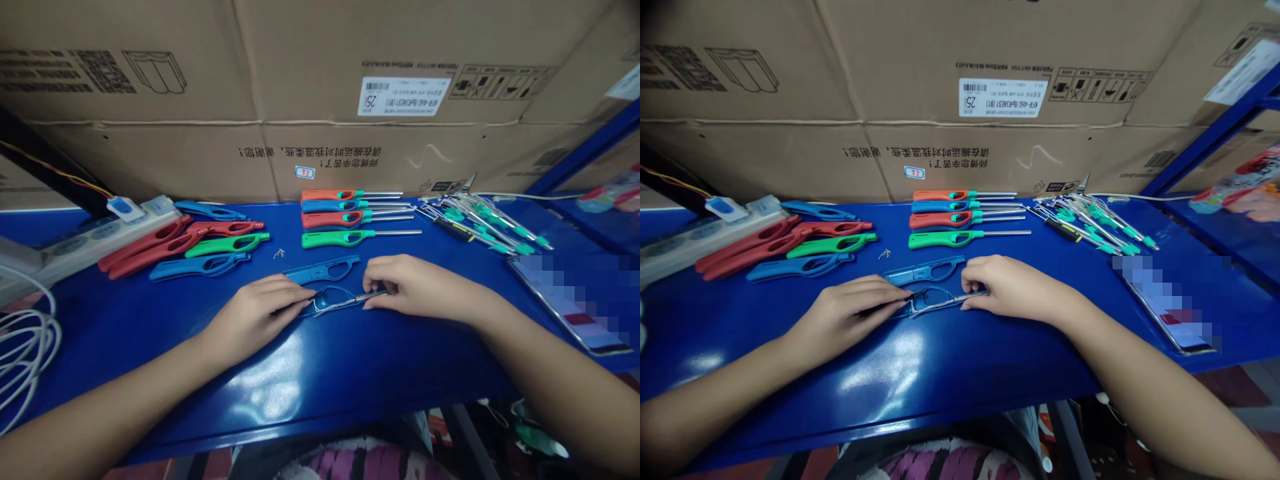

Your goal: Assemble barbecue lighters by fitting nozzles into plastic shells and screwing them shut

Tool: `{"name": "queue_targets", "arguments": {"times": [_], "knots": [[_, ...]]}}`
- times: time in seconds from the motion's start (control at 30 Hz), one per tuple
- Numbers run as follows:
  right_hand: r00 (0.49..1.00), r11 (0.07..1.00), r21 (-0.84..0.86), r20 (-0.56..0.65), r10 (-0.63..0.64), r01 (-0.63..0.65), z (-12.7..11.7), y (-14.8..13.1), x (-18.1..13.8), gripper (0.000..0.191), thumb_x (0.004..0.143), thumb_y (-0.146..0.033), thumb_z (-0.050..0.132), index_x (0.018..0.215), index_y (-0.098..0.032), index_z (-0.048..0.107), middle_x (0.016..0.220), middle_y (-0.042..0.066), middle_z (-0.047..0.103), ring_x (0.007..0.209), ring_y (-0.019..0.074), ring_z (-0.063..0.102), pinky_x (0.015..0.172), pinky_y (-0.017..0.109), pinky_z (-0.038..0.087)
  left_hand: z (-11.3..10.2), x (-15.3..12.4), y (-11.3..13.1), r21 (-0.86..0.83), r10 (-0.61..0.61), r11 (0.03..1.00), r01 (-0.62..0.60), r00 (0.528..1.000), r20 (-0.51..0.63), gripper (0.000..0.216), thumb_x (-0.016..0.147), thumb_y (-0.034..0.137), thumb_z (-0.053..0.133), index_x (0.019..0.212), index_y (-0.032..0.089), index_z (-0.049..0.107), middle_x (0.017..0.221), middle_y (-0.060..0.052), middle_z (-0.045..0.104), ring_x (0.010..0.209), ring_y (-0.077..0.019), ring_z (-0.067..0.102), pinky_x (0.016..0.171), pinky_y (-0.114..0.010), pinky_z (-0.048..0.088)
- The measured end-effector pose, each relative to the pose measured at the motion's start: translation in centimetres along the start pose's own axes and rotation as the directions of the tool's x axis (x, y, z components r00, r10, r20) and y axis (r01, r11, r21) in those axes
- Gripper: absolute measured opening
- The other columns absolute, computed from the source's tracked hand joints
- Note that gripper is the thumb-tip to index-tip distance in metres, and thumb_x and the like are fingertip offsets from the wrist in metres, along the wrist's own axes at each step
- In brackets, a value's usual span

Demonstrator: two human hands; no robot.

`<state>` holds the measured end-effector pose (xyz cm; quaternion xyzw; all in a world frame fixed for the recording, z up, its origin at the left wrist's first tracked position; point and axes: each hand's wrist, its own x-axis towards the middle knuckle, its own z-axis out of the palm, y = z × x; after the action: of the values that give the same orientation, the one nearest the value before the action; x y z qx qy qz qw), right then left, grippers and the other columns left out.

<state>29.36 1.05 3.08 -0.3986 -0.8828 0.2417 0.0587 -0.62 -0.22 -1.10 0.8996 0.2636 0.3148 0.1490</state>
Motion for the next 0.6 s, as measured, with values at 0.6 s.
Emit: {"name": "queue_targets", "arguments": {"times": [0.6], "knots": [[0.985, 0.984, 0.043, -0.010, 0.175, -0.174, 0.7, -0.2, 1.0, 0.021, 0.089, -0.036, 0.073, 0.078, -0.019, 0.069, 0.076, 0.000, 0.068, 0.067, 0.0125, 0.055, 0.060, 0.025, 0.033, 0.1, 0.4, 0.5, 0.004, -0.047, 0.999, 0.047, 0.999, 0.017, 0.022, 0.098, 0.016, 0.060, 0.114, 0.017, 0.076, 0.100, -0.005, 0.080, 0.088, -0.0178, 0.073, 0.079, -0.030, 0.060]]}}
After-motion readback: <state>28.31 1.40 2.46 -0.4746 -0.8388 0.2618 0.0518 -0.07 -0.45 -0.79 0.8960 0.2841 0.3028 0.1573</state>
